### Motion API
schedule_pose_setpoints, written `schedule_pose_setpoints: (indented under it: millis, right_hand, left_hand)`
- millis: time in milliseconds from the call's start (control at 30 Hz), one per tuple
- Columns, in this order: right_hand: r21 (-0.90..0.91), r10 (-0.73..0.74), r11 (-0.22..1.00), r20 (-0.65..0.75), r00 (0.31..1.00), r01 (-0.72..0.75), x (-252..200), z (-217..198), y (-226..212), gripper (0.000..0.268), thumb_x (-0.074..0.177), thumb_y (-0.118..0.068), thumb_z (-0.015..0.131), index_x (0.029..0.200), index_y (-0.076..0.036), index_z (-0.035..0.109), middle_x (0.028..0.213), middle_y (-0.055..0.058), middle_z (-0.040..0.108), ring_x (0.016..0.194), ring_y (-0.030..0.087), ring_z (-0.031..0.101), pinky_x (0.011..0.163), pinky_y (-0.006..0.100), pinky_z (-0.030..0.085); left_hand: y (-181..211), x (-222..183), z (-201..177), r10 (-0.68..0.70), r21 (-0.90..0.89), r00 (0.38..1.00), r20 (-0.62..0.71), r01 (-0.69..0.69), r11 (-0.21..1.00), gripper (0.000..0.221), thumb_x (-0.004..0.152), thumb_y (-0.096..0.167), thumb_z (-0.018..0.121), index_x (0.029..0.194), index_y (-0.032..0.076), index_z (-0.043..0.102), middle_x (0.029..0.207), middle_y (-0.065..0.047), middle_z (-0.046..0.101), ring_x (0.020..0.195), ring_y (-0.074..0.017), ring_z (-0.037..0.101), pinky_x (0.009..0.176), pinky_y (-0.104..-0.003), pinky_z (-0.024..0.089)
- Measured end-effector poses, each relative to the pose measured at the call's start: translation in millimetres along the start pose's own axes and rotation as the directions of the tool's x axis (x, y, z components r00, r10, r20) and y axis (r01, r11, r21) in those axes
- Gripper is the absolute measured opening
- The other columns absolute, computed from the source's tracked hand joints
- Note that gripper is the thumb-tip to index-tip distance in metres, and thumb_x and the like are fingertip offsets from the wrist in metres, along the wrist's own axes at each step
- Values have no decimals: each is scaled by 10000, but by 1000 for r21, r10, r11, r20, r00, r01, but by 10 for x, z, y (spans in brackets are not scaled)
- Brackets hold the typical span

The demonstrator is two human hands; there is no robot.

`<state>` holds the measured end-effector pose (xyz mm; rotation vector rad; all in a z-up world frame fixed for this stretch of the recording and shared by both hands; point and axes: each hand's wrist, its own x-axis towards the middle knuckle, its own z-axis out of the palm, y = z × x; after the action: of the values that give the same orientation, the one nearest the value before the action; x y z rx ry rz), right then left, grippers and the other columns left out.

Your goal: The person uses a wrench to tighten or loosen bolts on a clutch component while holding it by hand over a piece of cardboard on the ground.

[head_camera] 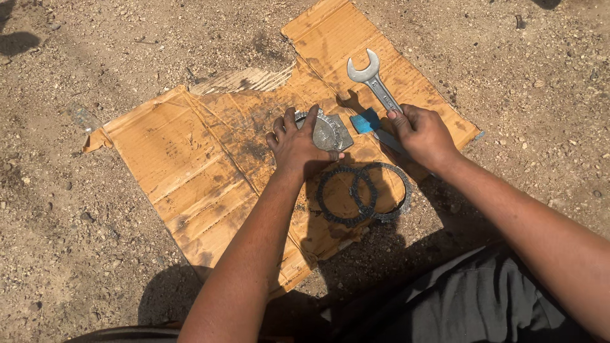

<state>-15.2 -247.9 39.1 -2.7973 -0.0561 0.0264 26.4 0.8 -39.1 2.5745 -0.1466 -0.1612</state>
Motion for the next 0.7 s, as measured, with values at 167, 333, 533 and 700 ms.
schedule_pose_setpoints:
  millis: [167, 333, 533, 700]
  right_hand:
    - [-257, -92, 961, 48, 995, 101, 25, -4, 9, 394, 1025, -475, 538, 944, -138, 724, 658, 126, 665, 639, 311, 675, 620, 486, 509]
    - [194, 108, 979, -200, 974, -68, -35, 105, 50, 487, 1132, -476, 492, 953, -57, 664, 663, 134, 634, 618, 338, 651, 625, 499, 498]
    - [-180, -77, 982, -102, 992, 58, 46, 125, 66, 469, 1042, -537, 538, 945, -127, 744, 667, 109, 660, 658, 338, 663, 632, 503, 508]
    - [-75, -37, 997, -8, 999, 36, -16, 166, -35, 434, 1015, -538, 510, 1026, -173, 743, 649, 113, 663, 641, 337, 667, 618, 520, 516]
  left_hand:
    - [37, 91, -2, -8, 35, 999, 32, 6, 999, 1401, 377, 750, 927, 1584, 363, 331, 1676, -204, 147, 1539, -470, 85, 1187, -683, 102]
    - [-23, 23, 9, 0, 38, 1000, 7, 0, 999, 1400, 394, 777, 916, 1587, 367, 308, 1672, -205, 131, 1526, -468, 84, 1188, -683, 93]
    - [65, 120, 9, -13, 20, 999, 51, 12, 1000, 1434, 361, 754, 922, 1598, 374, 304, 1681, -194, 139, 1545, -452, 89, 1186, -698, 99]
    - [-36, 54, 53, 18, 25, 1000, 9, -18, 1000, 1436, 345, 774, 931, 1583, 377, 321, 1666, -215, 150, 1522, -473, 81, 1173, -708, 71]
